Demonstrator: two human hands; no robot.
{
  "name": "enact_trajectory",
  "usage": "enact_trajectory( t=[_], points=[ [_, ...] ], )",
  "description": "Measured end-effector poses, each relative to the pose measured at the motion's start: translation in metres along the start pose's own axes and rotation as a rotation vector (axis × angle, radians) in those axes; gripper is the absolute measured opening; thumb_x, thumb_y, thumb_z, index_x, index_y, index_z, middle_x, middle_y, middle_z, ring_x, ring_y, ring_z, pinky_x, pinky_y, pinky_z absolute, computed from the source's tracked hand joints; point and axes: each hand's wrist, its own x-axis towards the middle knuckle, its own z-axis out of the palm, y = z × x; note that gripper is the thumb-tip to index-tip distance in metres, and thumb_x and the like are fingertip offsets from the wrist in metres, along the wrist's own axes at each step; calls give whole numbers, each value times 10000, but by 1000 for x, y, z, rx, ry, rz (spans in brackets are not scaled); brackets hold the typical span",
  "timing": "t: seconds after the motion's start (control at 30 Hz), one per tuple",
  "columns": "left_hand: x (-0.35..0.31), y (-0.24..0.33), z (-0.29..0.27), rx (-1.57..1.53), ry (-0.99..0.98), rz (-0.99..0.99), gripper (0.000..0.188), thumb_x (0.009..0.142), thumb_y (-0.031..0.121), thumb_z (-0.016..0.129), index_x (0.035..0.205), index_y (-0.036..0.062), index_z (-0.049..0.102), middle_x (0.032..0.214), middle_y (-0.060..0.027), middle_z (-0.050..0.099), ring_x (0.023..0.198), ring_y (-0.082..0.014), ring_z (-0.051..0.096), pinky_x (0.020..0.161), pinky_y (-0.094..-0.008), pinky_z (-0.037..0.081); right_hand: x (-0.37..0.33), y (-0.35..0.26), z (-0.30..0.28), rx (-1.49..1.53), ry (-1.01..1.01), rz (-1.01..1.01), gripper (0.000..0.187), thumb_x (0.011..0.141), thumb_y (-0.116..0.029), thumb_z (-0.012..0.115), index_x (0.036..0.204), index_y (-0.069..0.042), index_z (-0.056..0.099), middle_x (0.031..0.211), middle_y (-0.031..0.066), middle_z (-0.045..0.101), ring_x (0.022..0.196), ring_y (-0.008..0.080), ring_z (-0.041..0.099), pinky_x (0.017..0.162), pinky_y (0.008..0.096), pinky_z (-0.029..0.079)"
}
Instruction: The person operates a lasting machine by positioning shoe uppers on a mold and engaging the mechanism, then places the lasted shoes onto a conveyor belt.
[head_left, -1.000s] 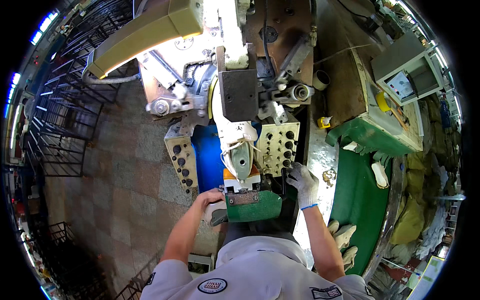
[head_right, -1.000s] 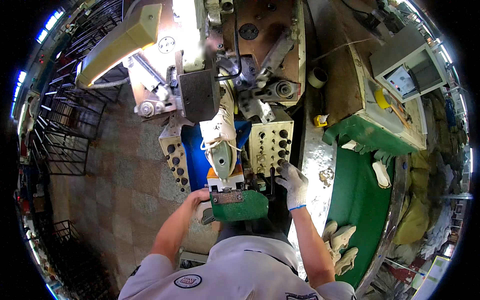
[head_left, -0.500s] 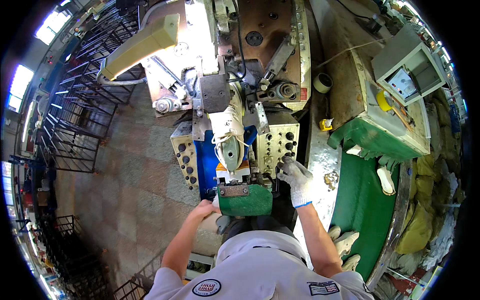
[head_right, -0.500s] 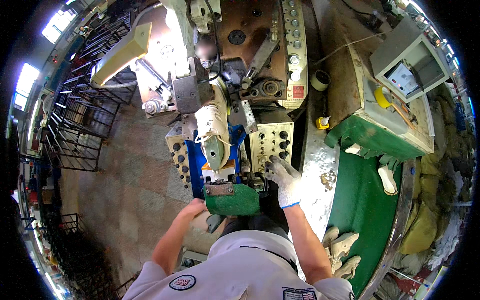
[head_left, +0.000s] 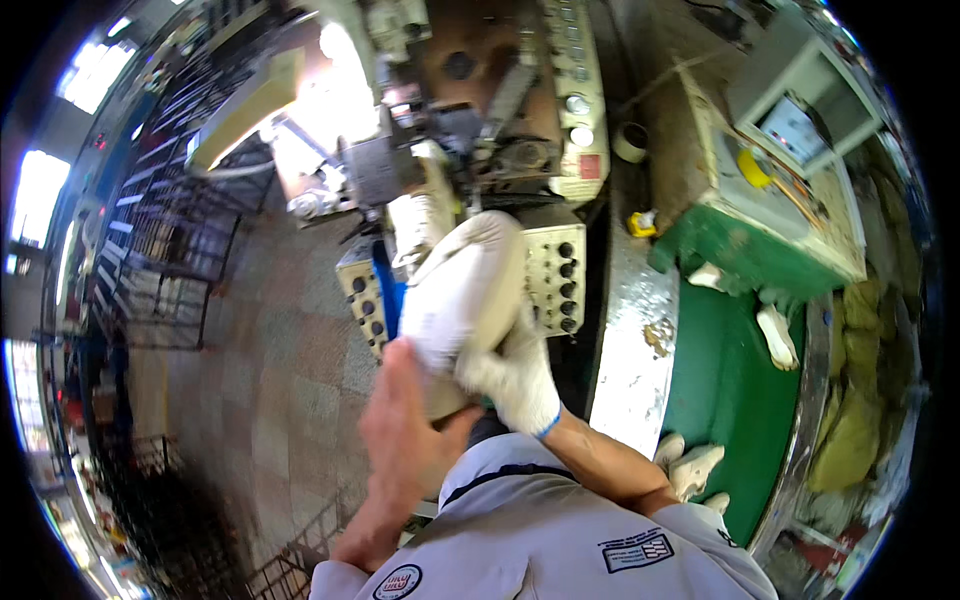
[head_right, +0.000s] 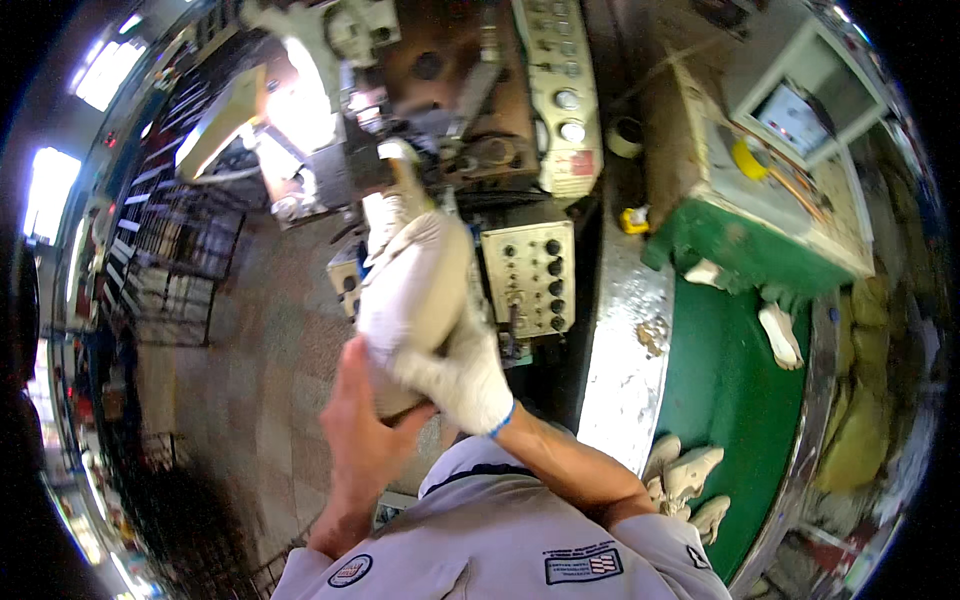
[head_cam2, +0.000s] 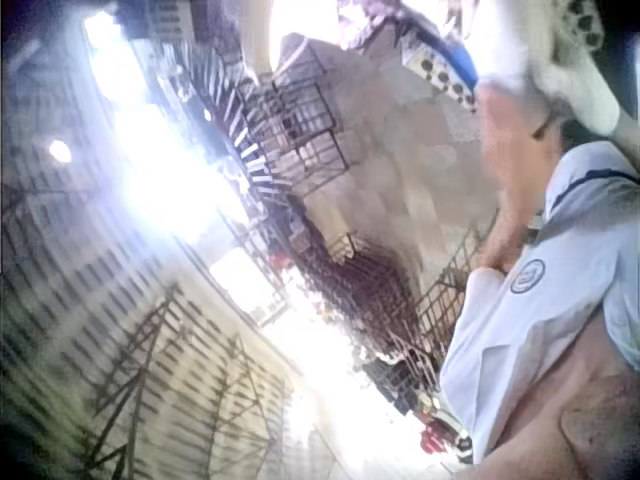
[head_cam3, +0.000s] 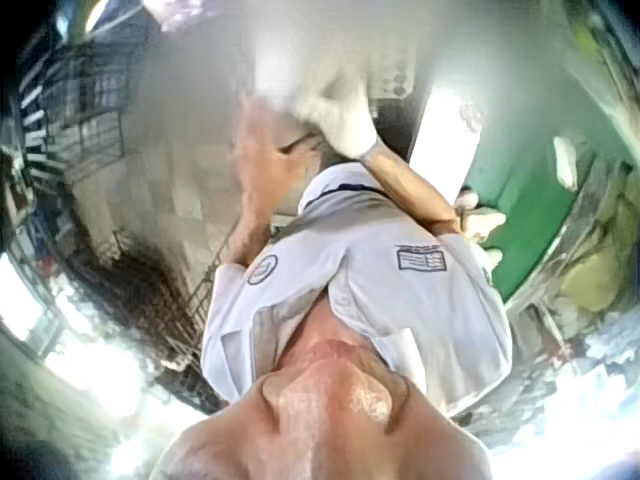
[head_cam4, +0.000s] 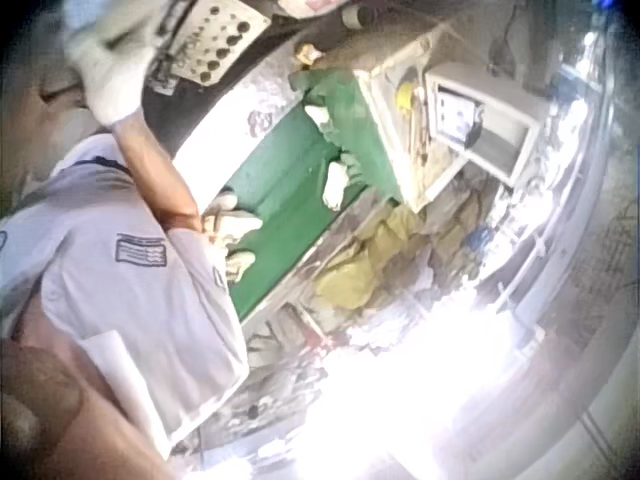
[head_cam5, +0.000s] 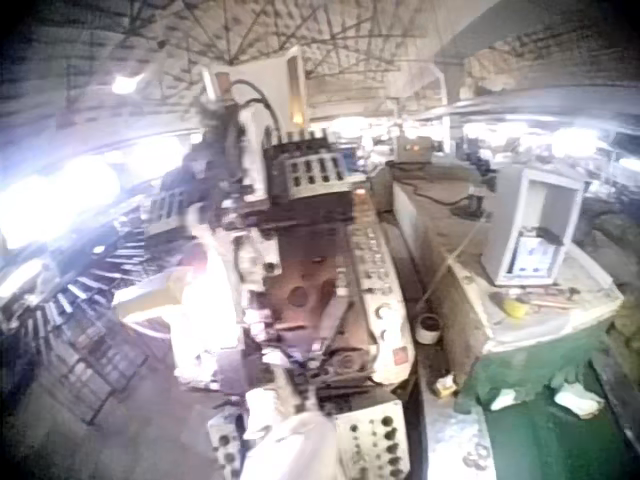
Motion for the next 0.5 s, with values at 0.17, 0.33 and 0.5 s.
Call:
enact_trajectory(
  t=[0.17,0.33,0.5],
  points=[
    [24,22,61,-407,-95,187,469,885,144,745,1311,-13,626,1290,-178,664,1147,-268,656,935,-385,544,2,-5,-168,50,271,22,723,877,-305,742,1448,44,470,1281,105,629,1128,156,571,977,313,477],
    [103,-50,84,-363,498,9,380,983,55,630,1349,-42,597,1317,-126,650,1164,-222,625,1004,-336,494,-82,26,-352,-202,548,242,641,906,-292,709,1413,61,538,1197,101,668,1031,139,595,927,284,490],
    [149,-121,108,-332,149,-328,522,885,227,781,1323,-16,636,1213,-150,689,1052,-206,628,927,-339,487,-137,49,-514,-931,601,935,779,870,-528,731,1396,22,567,1269,228,664,1124,283,662,978,363,502]
  ],
)
